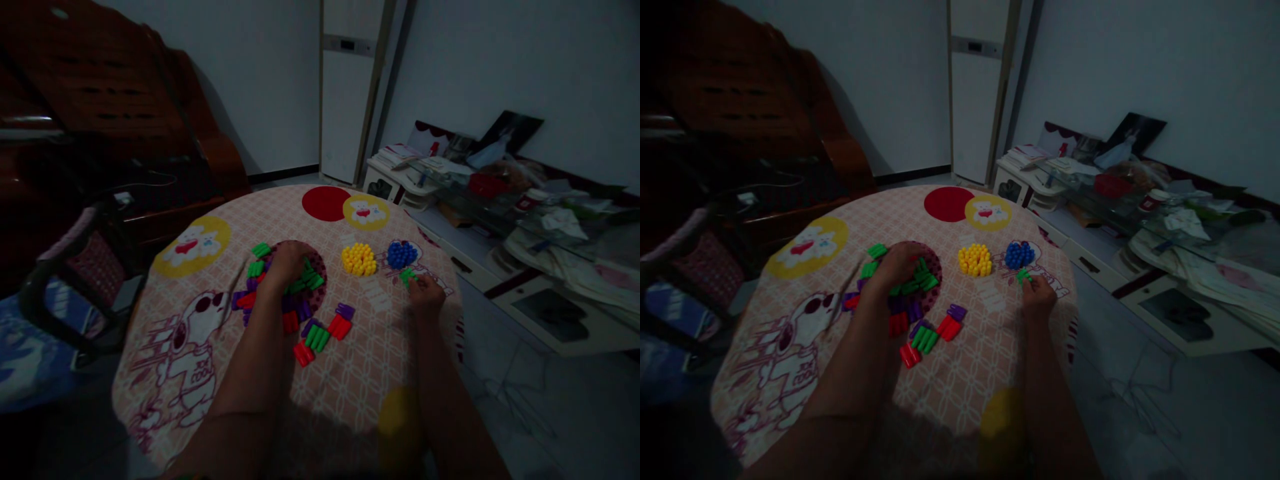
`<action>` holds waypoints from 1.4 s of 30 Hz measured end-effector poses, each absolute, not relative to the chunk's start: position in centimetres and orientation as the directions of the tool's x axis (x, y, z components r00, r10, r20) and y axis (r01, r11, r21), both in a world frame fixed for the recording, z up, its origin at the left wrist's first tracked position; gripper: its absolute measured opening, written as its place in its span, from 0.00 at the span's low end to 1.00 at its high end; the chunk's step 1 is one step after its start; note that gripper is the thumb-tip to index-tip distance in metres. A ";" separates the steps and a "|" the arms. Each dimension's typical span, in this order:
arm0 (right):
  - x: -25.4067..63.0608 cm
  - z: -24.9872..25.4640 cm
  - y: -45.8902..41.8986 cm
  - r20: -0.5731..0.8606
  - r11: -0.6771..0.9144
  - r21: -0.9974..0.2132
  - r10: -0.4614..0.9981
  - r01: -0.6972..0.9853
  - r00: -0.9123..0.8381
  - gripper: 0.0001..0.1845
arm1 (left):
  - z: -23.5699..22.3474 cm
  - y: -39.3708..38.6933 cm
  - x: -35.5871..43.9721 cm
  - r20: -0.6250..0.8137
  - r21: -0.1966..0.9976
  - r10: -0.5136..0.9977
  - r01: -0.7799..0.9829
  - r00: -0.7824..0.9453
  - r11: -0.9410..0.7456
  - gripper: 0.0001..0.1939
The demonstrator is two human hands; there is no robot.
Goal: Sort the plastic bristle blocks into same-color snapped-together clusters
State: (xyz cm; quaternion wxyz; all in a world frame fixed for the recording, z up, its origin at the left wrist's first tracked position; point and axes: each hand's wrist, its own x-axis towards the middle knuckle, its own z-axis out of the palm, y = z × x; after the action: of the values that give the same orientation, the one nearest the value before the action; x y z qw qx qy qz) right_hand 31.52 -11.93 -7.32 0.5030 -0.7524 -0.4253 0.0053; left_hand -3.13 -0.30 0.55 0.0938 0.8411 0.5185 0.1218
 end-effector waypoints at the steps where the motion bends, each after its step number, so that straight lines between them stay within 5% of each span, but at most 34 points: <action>1: 31.5 -7.3 -11.9 0.428 -0.128 -0.762 0.637 0.635 0.642 0.16 | 0.1 -0.2 -2.5 0.075 0.227 0.886 0.857 0.458 -0.462 0.28; 6: 32.0 -6.8 -11.2 0.477 -0.191 -0.701 0.591 0.687 0.651 0.14 | -1.2 -0.1 -2.1 0.021 0.076 0.911 0.908 0.412 -0.412 0.29; 17: 32.8 -6.1 -12.2 0.444 -0.467 -0.590 0.493 0.659 0.748 0.12 | -2.8 0.7 -4.0 0.048 0.089 0.908 0.903 0.417 -0.420 0.30; 21: 33.2 -6.0 -12.3 0.453 -0.454 -0.593 0.496 0.666 0.741 0.12 | -2.9 0.8 -4.2 0.044 0.082 0.913 0.909 0.406 -0.408 0.27; 25: 32.5 -5.4 -12.5 0.611 -0.326 -0.586 0.423 0.742 0.669 0.17 | -2.2 0.9 -4.4 0.044 0.121 0.924 0.916 0.380 -0.382 0.23; 28: 30.9 -5.0 -12.7 0.691 -0.186 -0.562 0.430 0.806 0.582 0.18 | -1.3 0.9 -4.9 0.066 0.261 0.938 0.901 0.341 -0.346 0.16; 31: 28.1 -4.7 -13.0 0.709 -0.018 -0.551 0.516 0.834 0.480 0.17 | -0.3 0.7 -5.3 0.135 0.540 0.957 0.791 0.256 -0.287 0.10; 35: 23.5 -4.1 -13.0 0.659 0.217 -0.612 0.672 0.760 0.338 0.15 | 0.8 -0.1 -3.8 0.187 0.892 0.961 0.374 0.202 -0.253 0.14; 38: 20.9 -3.6 -12.9 0.540 0.301 -0.756 0.788 0.581 0.295 0.14 | 1.0 -1.3 -0.7 0.152 0.979 0.930 0.077 0.335 -0.187 0.17; 42: 20.1 -3.4 -12.8 0.358 0.244 -0.900 0.887 0.362 0.292 0.13 | 0.2 -2.8 4.1 0.157 0.986 0.866 -0.025 0.474 -0.166 0.14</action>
State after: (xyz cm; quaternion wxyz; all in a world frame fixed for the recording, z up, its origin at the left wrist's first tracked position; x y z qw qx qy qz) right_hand 20.13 -12.78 -3.36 0.5671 -0.5697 -0.5481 0.2312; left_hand 4.06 -2.76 0.20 0.5594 0.6513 0.3230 0.3983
